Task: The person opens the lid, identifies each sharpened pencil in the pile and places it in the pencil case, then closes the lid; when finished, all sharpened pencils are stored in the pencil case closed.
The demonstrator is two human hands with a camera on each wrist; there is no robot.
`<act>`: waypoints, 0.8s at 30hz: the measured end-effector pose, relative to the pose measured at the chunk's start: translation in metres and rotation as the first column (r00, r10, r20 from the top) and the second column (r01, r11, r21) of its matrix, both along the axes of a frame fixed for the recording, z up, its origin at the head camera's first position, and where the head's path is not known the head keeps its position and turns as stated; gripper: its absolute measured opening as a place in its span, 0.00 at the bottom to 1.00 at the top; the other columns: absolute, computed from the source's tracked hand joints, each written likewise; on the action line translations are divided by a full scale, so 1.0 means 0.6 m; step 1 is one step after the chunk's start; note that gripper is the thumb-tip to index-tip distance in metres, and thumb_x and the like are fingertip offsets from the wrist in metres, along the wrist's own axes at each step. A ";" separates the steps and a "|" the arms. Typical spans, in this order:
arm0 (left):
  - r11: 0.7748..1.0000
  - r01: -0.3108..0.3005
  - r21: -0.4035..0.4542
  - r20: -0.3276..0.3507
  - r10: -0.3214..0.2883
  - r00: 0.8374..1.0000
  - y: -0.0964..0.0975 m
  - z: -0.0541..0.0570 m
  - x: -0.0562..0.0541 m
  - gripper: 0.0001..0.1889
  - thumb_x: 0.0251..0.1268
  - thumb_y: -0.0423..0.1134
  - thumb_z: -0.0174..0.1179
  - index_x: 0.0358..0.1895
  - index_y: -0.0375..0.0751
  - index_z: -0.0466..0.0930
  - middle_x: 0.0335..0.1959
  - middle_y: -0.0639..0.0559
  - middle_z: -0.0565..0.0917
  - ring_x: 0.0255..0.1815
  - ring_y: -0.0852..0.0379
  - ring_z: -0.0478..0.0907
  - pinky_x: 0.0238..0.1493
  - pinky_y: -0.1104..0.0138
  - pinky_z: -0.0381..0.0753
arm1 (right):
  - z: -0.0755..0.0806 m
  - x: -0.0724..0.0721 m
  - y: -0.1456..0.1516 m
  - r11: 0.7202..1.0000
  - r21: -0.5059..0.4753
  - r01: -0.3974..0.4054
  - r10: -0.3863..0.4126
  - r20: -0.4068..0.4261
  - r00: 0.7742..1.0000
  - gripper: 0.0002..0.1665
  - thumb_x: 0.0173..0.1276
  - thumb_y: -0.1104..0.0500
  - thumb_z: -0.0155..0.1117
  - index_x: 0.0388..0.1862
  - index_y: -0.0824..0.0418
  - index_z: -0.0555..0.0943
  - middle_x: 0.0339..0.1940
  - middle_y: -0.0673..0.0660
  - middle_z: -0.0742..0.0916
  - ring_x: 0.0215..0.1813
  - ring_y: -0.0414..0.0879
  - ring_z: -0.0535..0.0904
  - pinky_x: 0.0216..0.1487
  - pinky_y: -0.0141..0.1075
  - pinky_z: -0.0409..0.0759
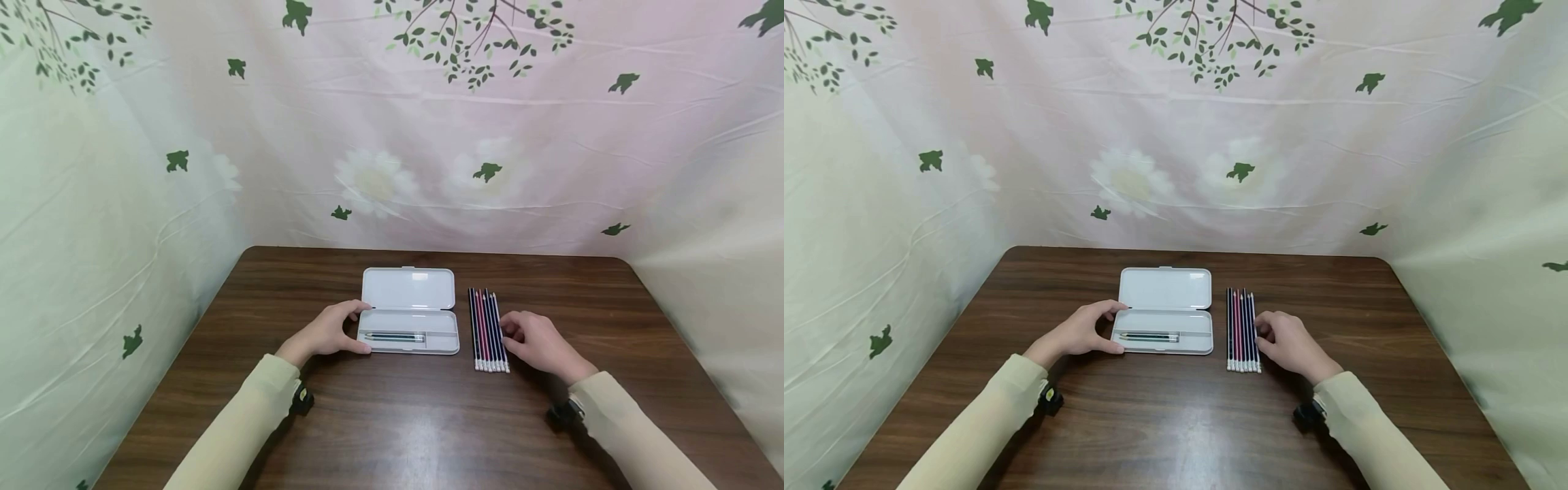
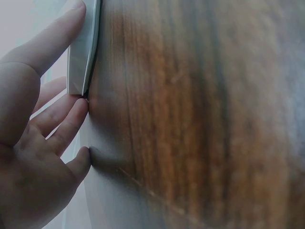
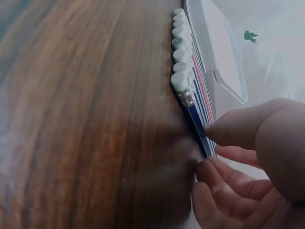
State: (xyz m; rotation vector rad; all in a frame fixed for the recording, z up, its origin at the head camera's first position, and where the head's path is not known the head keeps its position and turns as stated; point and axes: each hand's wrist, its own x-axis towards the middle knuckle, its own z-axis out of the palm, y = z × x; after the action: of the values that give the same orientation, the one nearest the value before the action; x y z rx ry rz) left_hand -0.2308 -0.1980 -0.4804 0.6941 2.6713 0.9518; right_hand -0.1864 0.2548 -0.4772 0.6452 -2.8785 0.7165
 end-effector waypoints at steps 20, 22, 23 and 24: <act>1.000 -0.019 0.011 0.002 0.019 1.000 0.006 0.001 -0.007 0.46 0.49 0.56 0.84 0.72 0.49 0.74 0.62 0.54 0.80 0.59 0.53 0.75 0.64 0.54 0.75 | 0.021 -0.034 -0.009 0.988 0.097 0.121 -0.140 0.222 0.965 0.26 0.62 0.64 0.71 0.57 0.75 0.77 0.38 0.63 0.84 0.38 0.53 0.80 0.39 0.49 0.81; 1.000 -0.021 0.014 0.003 0.021 1.000 0.006 0.000 -0.009 0.46 0.49 0.56 0.84 0.72 0.49 0.74 0.62 0.54 0.80 0.59 0.53 0.75 0.64 0.54 0.74 | 0.023 -0.035 -0.007 0.987 0.103 0.123 -0.143 0.222 0.964 0.27 0.61 0.65 0.71 0.57 0.75 0.77 0.37 0.63 0.84 0.38 0.54 0.79 0.39 0.50 0.81; 1.000 -0.021 0.015 0.004 0.021 1.000 0.006 0.000 -0.009 0.46 0.49 0.56 0.84 0.72 0.49 0.74 0.62 0.54 0.80 0.59 0.53 0.75 0.64 0.54 0.74 | 0.024 -0.036 -0.005 0.987 0.105 0.123 -0.144 0.224 0.964 0.27 0.61 0.66 0.71 0.57 0.76 0.77 0.37 0.63 0.84 0.38 0.54 0.79 0.39 0.50 0.81; 1.000 -0.021 0.016 0.003 0.021 1.000 0.006 0.000 -0.010 0.46 0.49 0.56 0.84 0.72 0.48 0.74 0.62 0.54 0.80 0.59 0.53 0.75 0.64 0.54 0.74 | 0.025 -0.036 -0.004 0.986 0.107 0.125 -0.146 0.222 0.964 0.26 0.61 0.66 0.71 0.57 0.76 0.77 0.37 0.63 0.84 0.38 0.54 0.80 0.39 0.50 0.81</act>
State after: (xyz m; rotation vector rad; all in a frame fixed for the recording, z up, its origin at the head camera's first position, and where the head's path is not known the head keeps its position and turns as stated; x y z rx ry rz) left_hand -0.2366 -0.1943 -0.4806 0.6685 2.6771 0.9794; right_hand -0.2078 0.2525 -0.4624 0.3911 -3.1453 0.6834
